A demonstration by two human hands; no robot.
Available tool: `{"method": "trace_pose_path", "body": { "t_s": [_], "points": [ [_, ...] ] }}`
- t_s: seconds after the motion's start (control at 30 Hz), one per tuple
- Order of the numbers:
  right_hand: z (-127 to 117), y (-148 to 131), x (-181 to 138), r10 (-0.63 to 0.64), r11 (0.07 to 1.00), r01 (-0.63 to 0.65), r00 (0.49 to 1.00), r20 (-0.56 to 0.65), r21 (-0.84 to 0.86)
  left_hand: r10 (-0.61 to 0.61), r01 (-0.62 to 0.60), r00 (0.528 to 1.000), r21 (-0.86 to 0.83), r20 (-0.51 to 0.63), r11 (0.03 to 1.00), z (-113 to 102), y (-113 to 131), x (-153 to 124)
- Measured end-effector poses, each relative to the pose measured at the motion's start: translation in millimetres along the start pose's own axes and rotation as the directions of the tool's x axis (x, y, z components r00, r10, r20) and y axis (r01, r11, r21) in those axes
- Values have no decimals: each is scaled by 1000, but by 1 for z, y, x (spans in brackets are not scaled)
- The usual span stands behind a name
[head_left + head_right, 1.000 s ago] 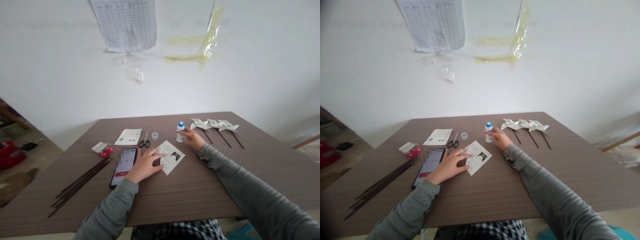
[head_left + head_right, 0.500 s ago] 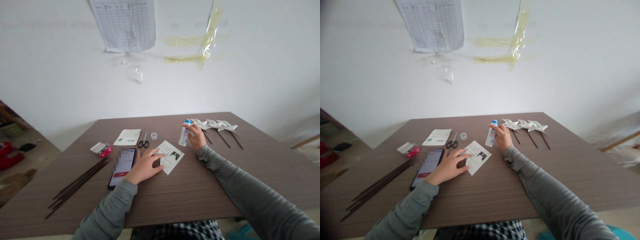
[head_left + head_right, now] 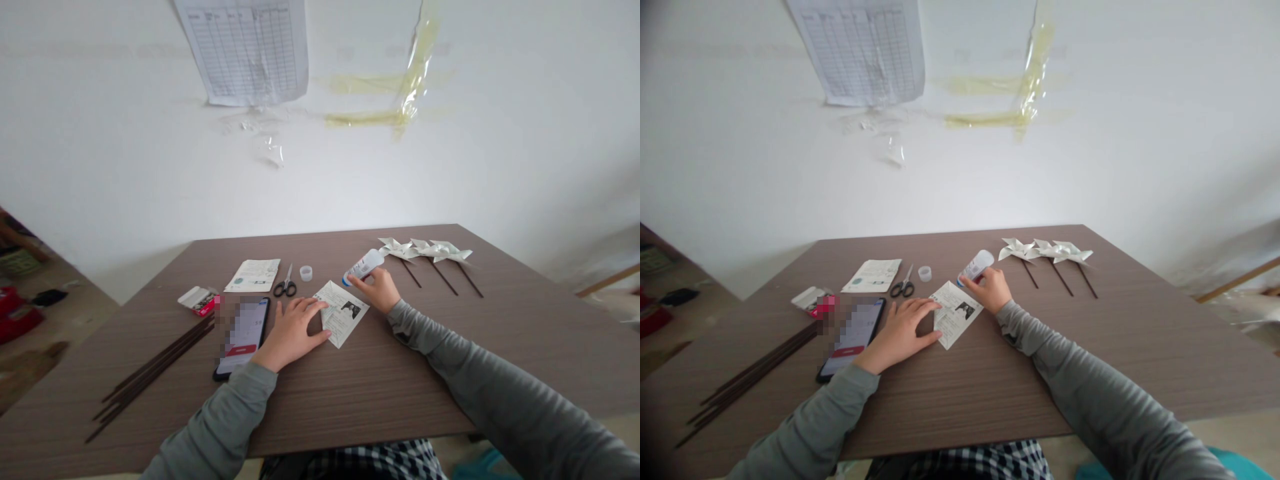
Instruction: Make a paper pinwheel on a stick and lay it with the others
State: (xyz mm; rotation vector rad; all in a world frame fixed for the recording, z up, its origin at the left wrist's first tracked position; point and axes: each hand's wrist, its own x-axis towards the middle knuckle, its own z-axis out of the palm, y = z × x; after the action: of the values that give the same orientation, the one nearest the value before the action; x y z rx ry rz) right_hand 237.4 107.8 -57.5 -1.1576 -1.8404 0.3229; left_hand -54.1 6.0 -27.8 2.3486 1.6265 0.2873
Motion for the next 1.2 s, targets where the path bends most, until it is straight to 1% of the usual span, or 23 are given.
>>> {"method": "trace_pose_path", "body": {
  "t_s": [0.1,0.17,0.23,0.37,0.47,0.63,0.8,1.0,1.2],
  "points": [
    [4,-6,-3,72,997,-71,992,101,-11,-6,6,1000,11,14,1000,1,-1,1],
    [8,-10,-5,75,997,-71,983,169,-28,-15,14,1000,19,26,1000,0,0,1],
    [13,-13,-7,56,998,-47,978,203,-49,-19,18,999,23,27,1000,-1,1,0],
    [22,-20,-11,2,996,18,976,219,-89,-20,19,1000,28,23,999,-2,3,0],
    [25,-24,-12,-14,993,41,971,237,-110,-17,17,1000,28,20,999,-2,4,-1],
    [25,-23,-12,-6,991,41,963,269,-124,-30,30,1000,1,-2,1000,-1,2,0],
    [27,-17,-12,-45,993,72,964,260,-95,-55,55,998,-10,-14,998,-3,2,0],
    [24,-24,-11,-21,992,56,955,295,-111,-94,93,996,25,8,995,-8,9,-4],
    [22,-27,-11,-23,992,59,953,301,-112,-82,82,997,46,-10,996,-6,6,-5]
  ]
}}
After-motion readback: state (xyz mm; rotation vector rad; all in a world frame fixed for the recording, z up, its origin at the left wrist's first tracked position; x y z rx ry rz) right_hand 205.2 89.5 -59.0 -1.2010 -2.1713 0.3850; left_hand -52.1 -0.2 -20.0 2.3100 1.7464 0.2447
